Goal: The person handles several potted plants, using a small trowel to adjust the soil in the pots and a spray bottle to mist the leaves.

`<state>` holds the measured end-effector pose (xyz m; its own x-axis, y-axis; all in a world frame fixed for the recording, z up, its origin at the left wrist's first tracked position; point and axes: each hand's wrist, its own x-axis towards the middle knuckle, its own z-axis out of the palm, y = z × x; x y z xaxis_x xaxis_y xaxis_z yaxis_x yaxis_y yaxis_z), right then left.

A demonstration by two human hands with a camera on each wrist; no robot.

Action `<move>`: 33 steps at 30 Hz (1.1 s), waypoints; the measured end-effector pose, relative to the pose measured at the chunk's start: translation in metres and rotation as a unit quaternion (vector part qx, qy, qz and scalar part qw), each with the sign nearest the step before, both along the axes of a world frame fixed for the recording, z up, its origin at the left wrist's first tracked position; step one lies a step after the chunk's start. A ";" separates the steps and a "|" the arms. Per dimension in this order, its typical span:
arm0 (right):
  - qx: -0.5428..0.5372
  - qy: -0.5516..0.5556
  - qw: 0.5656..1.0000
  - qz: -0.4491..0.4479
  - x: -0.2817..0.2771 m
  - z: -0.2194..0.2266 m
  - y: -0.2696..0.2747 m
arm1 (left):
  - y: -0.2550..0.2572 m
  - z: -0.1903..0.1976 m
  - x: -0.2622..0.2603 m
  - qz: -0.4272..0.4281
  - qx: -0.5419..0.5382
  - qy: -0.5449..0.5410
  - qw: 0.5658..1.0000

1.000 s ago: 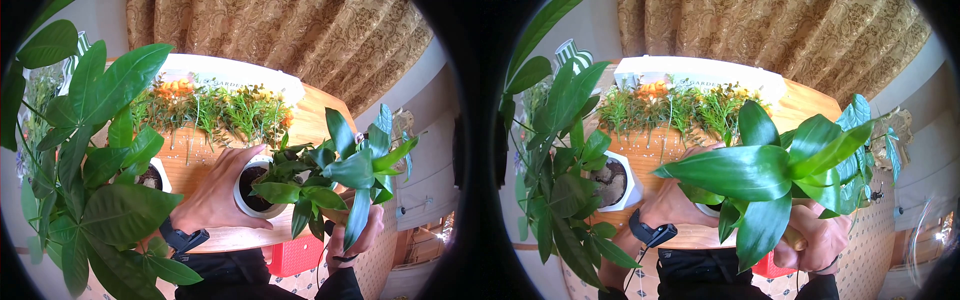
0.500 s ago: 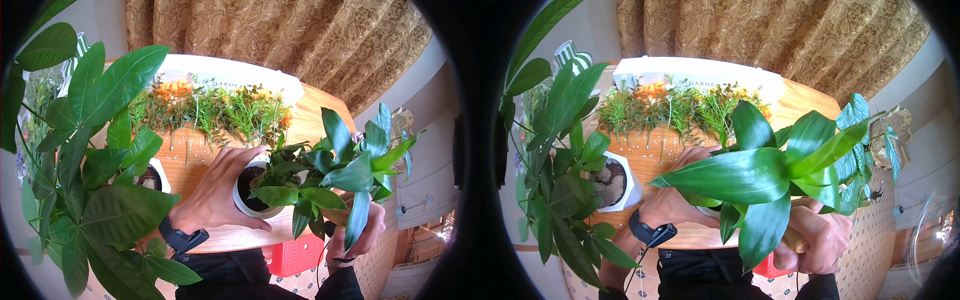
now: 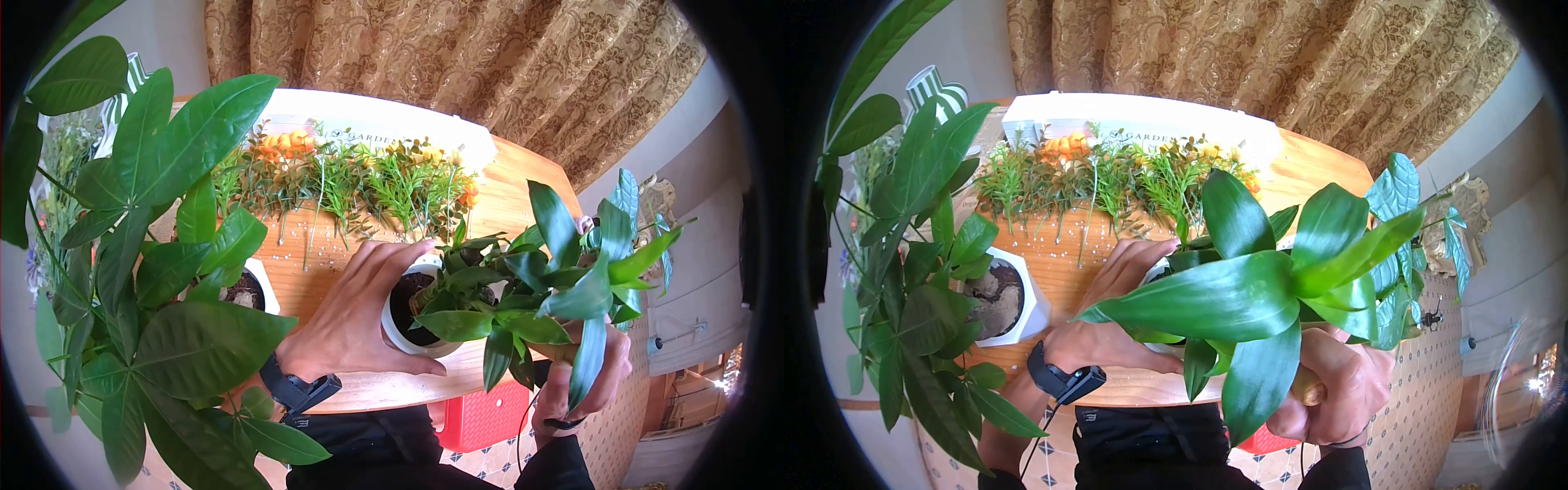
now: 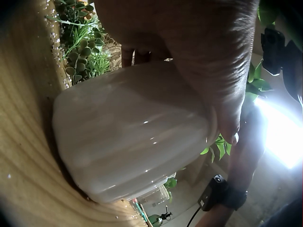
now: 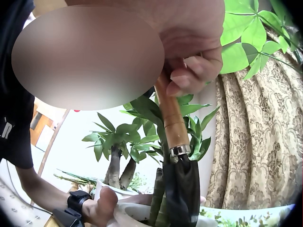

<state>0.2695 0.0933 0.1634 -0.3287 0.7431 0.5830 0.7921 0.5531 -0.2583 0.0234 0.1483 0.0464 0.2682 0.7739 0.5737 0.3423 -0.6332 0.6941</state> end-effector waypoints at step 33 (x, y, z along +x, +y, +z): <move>0.146 -0.023 0.989 -0.024 -0.004 -0.007 0.009 | -0.003 0.000 -0.001 -0.012 -0.006 -0.031 0.999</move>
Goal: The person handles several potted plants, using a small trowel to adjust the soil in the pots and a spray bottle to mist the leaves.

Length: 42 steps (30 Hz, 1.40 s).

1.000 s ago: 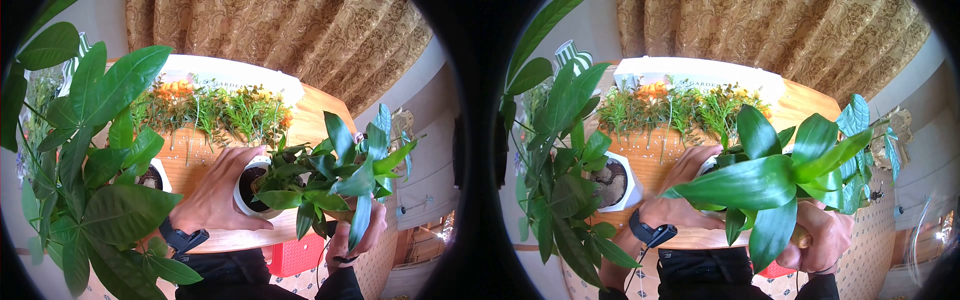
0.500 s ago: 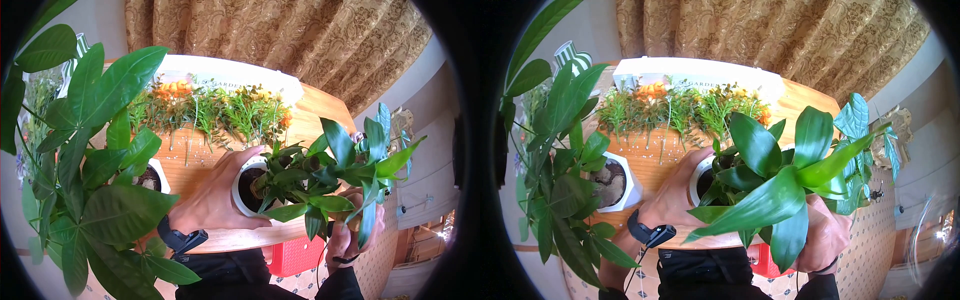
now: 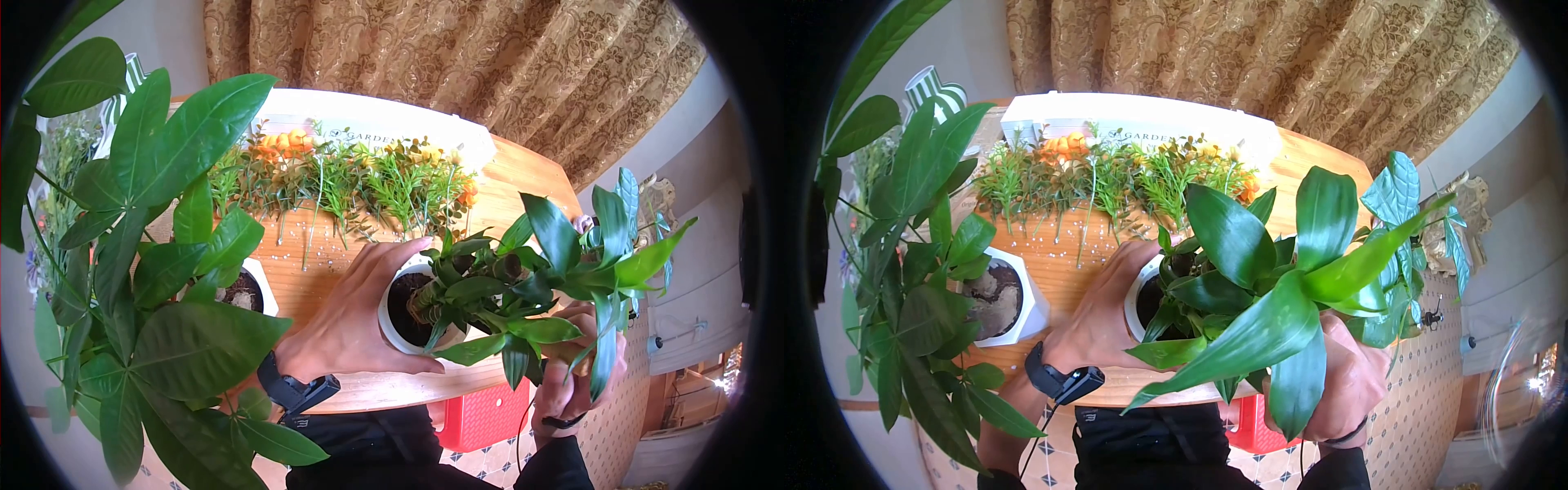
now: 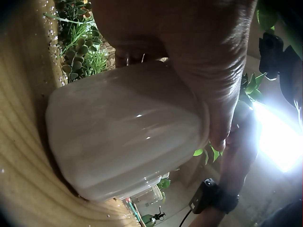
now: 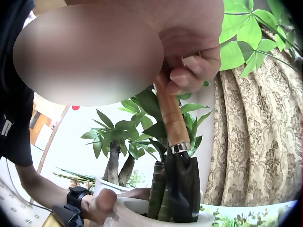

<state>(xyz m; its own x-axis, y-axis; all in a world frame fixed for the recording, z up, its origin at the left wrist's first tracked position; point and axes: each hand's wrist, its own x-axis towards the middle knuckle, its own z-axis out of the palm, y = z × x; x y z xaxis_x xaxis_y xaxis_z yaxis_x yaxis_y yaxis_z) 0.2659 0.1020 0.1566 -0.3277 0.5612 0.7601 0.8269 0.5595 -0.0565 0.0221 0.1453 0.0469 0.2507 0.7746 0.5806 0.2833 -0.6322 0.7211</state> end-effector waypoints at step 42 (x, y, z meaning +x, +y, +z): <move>-0.057 0.117 0.990 0.063 0.016 -0.001 -0.009 | 0.002 -0.001 0.003 0.017 -0.029 0.024 0.999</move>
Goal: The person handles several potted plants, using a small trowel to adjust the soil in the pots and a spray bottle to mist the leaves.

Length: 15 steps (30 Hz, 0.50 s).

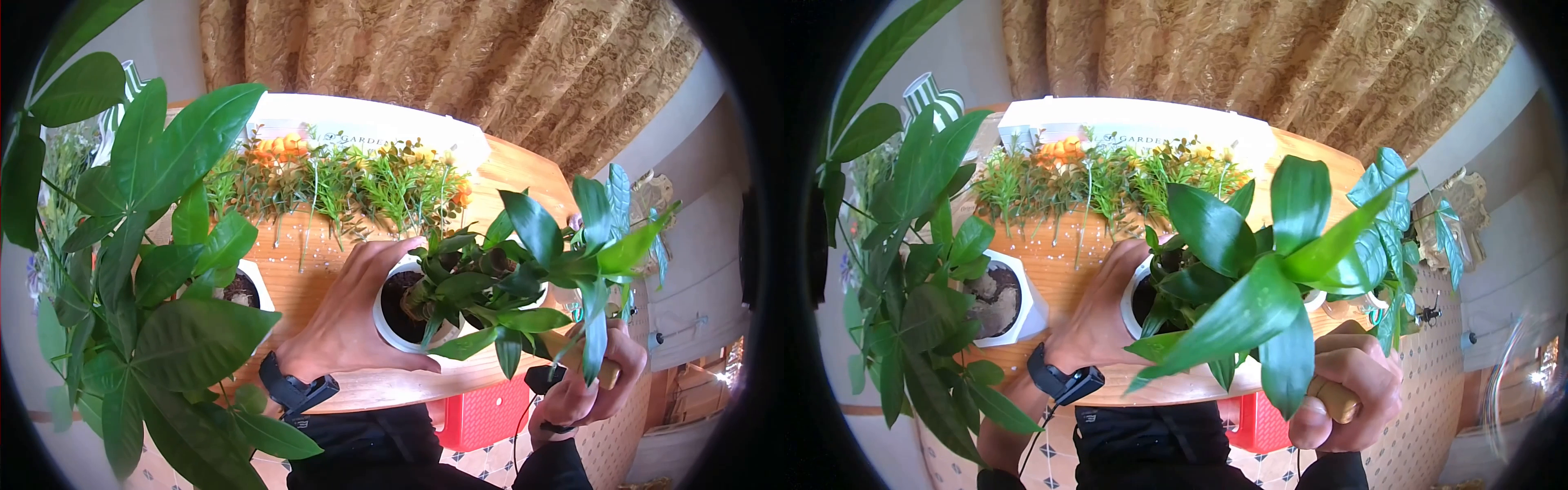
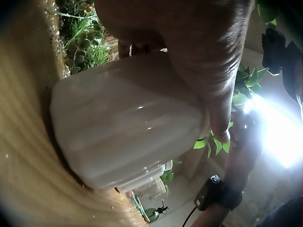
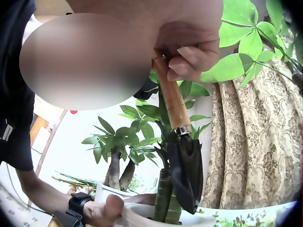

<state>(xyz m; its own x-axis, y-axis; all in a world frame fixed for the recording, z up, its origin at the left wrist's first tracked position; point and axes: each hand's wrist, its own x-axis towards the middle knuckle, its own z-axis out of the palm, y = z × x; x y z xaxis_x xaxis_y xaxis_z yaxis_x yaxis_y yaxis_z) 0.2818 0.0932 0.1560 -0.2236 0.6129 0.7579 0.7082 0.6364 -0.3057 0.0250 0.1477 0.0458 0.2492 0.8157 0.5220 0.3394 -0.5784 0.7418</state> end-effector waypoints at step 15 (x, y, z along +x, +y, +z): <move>-0.010 -0.001 0.998 0.056 0.018 -0.015 -0.017 | -0.004 0.003 -0.004 -0.072 -0.199 -0.019 0.977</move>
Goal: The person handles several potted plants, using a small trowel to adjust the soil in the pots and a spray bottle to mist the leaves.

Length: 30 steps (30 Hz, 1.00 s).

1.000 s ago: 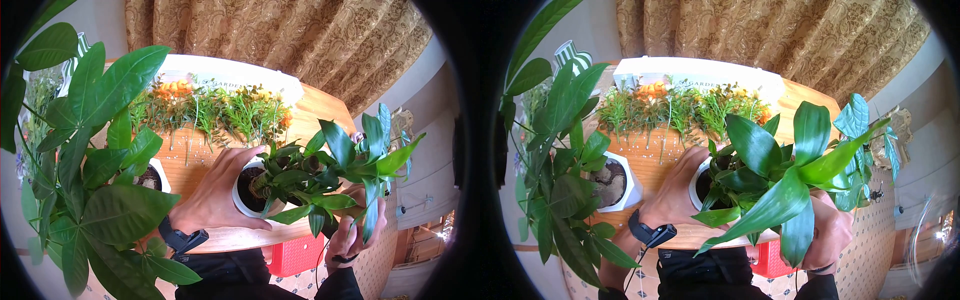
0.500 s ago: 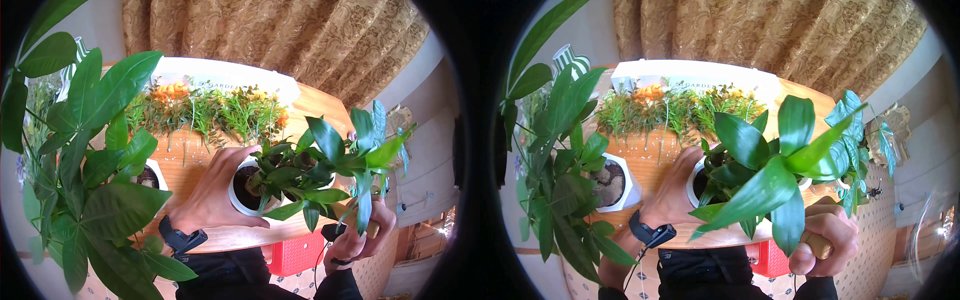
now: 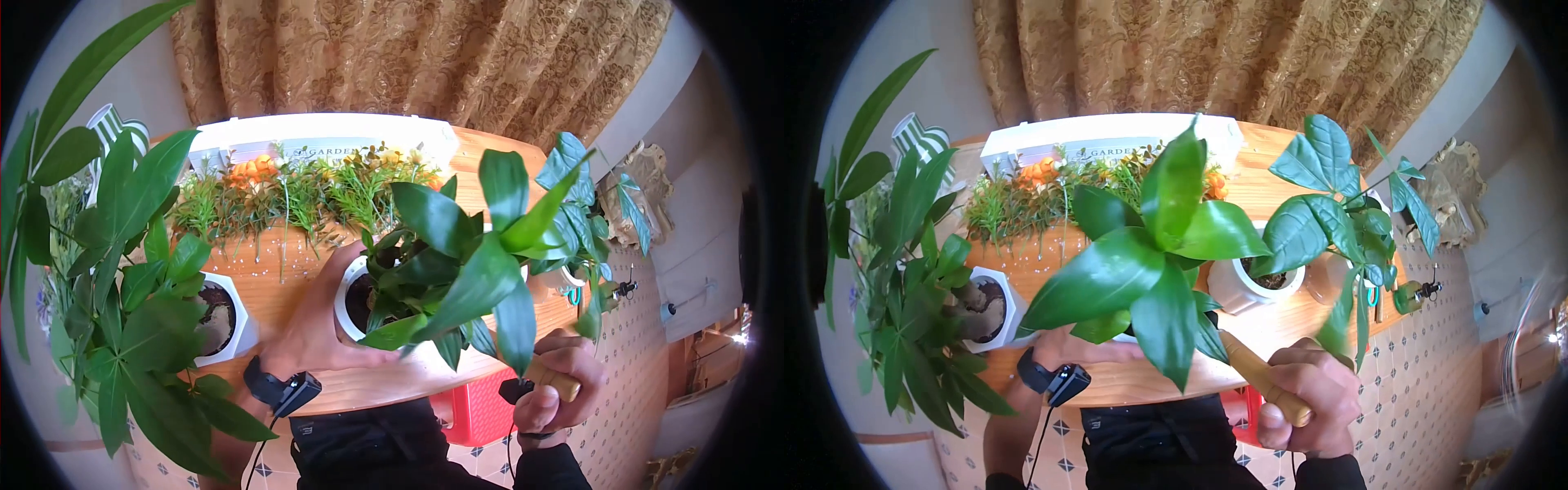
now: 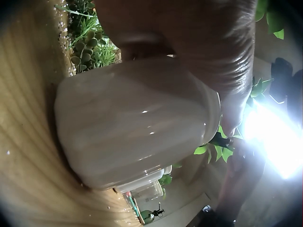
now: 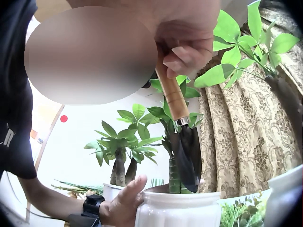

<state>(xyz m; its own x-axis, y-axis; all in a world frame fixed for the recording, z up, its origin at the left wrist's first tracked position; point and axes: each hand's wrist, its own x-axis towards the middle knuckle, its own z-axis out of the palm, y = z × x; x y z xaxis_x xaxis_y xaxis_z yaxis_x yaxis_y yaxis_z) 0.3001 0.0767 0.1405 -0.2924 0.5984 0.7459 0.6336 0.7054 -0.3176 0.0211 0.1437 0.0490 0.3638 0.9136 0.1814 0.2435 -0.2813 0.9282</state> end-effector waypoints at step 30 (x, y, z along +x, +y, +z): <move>-0.062 0.016 0.998 -0.008 -0.004 -0.002 0.014 | -0.005 -0.007 -0.004 0.025 0.220 0.022 0.975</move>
<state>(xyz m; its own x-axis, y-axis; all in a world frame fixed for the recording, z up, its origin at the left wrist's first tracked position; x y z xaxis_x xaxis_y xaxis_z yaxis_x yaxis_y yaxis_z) 0.2963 0.0903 0.1384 -0.2588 0.6916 0.6743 0.6334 0.6486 -0.4221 0.0168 0.1389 0.0417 0.3374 0.7675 0.5452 0.3049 -0.6370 0.7080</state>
